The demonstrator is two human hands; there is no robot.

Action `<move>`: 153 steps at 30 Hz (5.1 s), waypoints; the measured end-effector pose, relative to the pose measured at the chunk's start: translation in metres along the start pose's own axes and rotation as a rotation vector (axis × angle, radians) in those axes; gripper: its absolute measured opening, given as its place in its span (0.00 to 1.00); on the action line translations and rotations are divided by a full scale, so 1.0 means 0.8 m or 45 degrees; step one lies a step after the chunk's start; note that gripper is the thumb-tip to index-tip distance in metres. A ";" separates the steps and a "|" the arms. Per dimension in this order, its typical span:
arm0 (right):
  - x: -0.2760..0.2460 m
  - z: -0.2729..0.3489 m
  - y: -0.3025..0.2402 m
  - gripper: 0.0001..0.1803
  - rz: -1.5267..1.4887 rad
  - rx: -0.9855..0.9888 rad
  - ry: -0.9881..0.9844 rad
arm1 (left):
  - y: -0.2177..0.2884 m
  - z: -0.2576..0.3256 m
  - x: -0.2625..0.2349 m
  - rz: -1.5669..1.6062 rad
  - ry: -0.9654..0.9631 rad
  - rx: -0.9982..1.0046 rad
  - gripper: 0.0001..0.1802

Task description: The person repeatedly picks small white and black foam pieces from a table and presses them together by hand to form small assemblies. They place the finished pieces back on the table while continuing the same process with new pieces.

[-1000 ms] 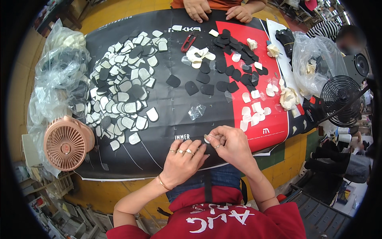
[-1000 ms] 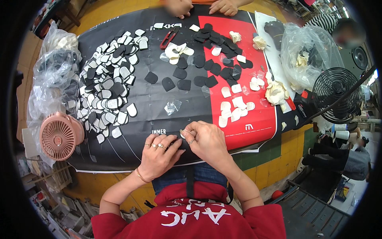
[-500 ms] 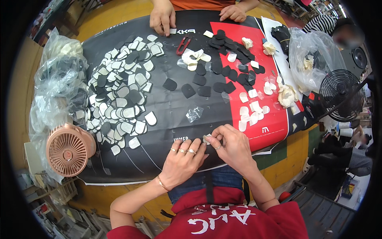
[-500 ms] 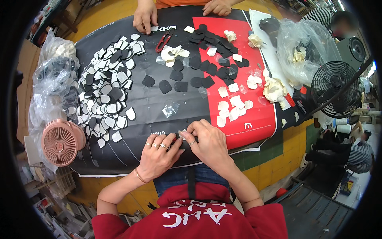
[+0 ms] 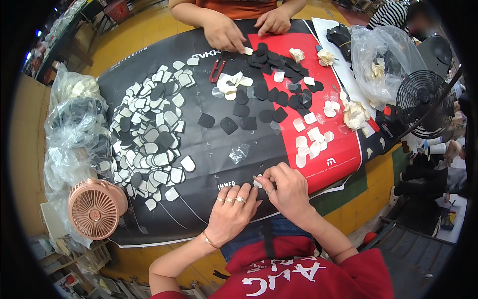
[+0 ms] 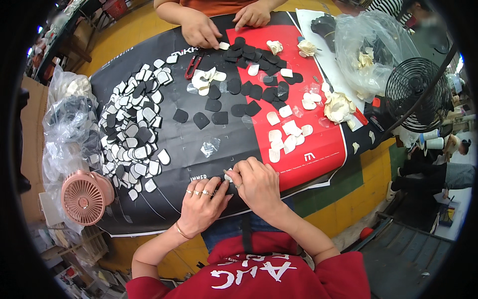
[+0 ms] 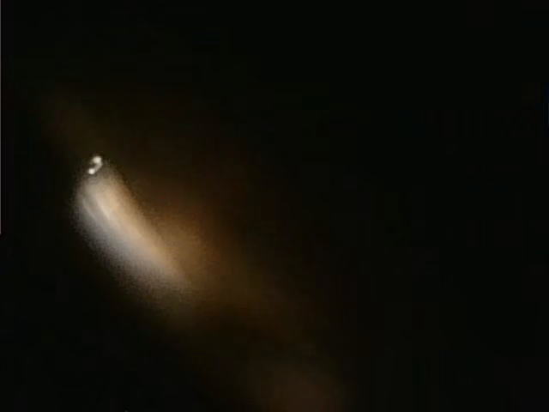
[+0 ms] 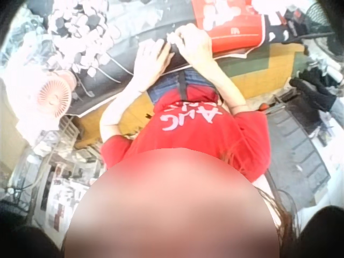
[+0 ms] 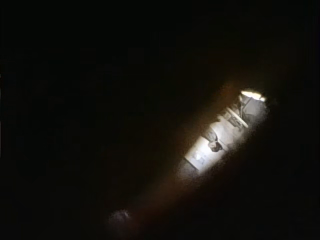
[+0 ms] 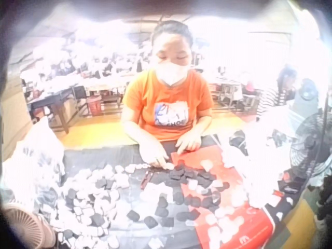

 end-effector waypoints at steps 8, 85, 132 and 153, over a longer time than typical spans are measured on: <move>0.013 0.002 0.012 0.14 0.020 0.052 0.394 | 0.005 -0.002 0.000 -0.045 0.017 -0.016 0.20; -0.030 0.013 0.071 0.10 -1.615 0.452 -0.150 | -0.095 -0.105 -0.052 -0.306 0.369 -0.061 0.07; -0.075 -0.012 0.030 0.10 -0.901 -0.155 -0.428 | 0.039 -0.025 -0.004 1.180 0.191 -0.675 0.04; -0.073 -0.029 0.044 0.06 -0.627 -0.152 -0.390 | 0.054 -0.005 0.019 -0.005 0.220 -0.319 0.20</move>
Point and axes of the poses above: each hand's wrist, its own z-axis away from the middle knuckle, its own x-axis out of the palm, y = z × x, the point moved 1 cm from there along -z, towards the middle knuckle, and after that the axes turned 5 degrees about -x, right-handed, at the moved point
